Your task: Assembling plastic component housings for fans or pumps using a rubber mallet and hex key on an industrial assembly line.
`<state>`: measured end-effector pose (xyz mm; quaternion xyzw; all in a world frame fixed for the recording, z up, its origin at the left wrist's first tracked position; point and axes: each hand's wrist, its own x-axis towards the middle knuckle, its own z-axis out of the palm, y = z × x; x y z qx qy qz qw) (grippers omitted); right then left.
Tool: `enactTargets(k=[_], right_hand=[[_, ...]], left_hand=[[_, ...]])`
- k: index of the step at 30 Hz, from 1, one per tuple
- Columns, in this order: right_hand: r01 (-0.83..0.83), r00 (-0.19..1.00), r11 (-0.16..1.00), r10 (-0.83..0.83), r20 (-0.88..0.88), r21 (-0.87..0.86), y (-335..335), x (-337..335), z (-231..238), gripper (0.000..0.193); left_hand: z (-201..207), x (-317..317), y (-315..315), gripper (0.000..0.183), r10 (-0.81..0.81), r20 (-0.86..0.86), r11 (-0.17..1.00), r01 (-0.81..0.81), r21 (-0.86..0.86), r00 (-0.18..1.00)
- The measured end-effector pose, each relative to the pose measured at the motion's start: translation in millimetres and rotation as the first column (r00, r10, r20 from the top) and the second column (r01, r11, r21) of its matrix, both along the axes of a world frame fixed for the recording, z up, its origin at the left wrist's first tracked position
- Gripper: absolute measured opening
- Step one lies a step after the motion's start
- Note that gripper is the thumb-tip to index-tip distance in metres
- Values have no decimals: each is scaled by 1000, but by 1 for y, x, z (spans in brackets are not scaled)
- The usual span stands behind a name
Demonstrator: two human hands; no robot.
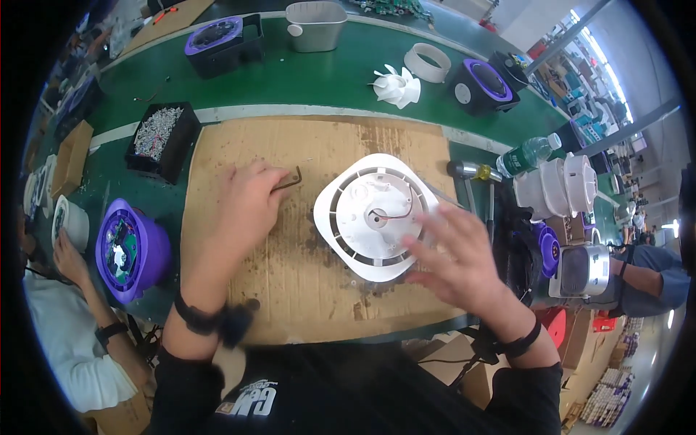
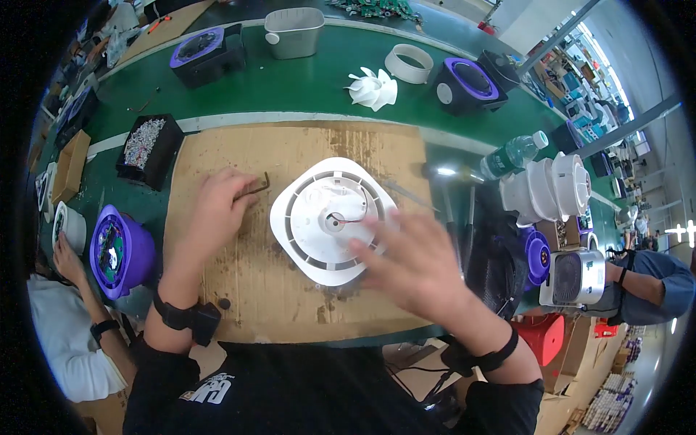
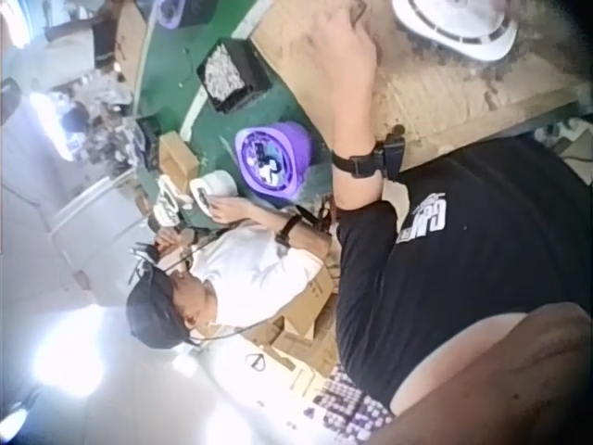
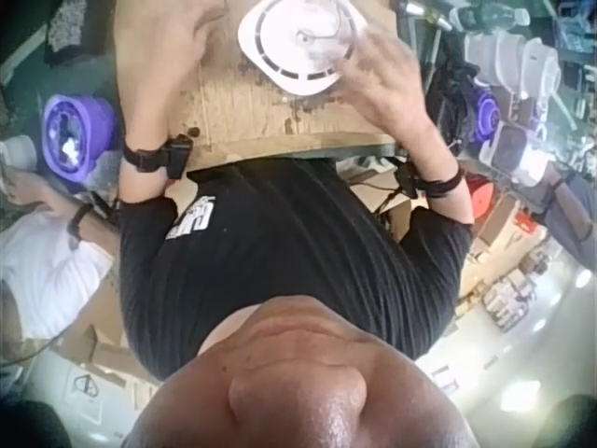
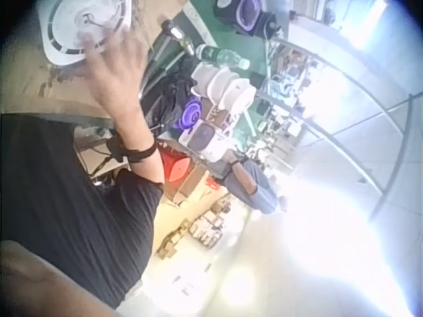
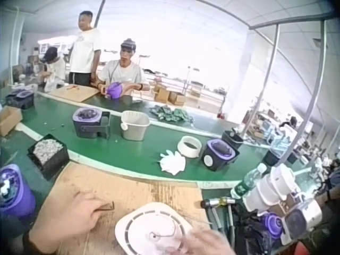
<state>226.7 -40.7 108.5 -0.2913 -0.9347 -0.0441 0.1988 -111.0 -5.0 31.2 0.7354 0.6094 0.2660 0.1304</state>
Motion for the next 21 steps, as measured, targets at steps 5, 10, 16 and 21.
enactTargets(k=[5, 10, 16, 21], right_hand=[[27, 994, 997, -35, -101, -78, 21, -7, 3, 36], [265, 700, 791, -551, -455, -551, 69, 9, 8, 27], [-192, 285, 467, -815, -505, -863, 137, -4, 10, 40], [-554, 43, 247, -945, -323, -795, 242, -51, -41, 33]], left_hand=[[0, 22, -16, 26, 16, 46, 990, -22, 142, 999], [8, 25, -15, 27, -18, 112, 993, 4, 120, 994], [2, 23, -16, 25, -35, 216, 975, -15, 223, 976], [1, 18, -15, 26, -36, 188, 964, -16, 266, 982]])
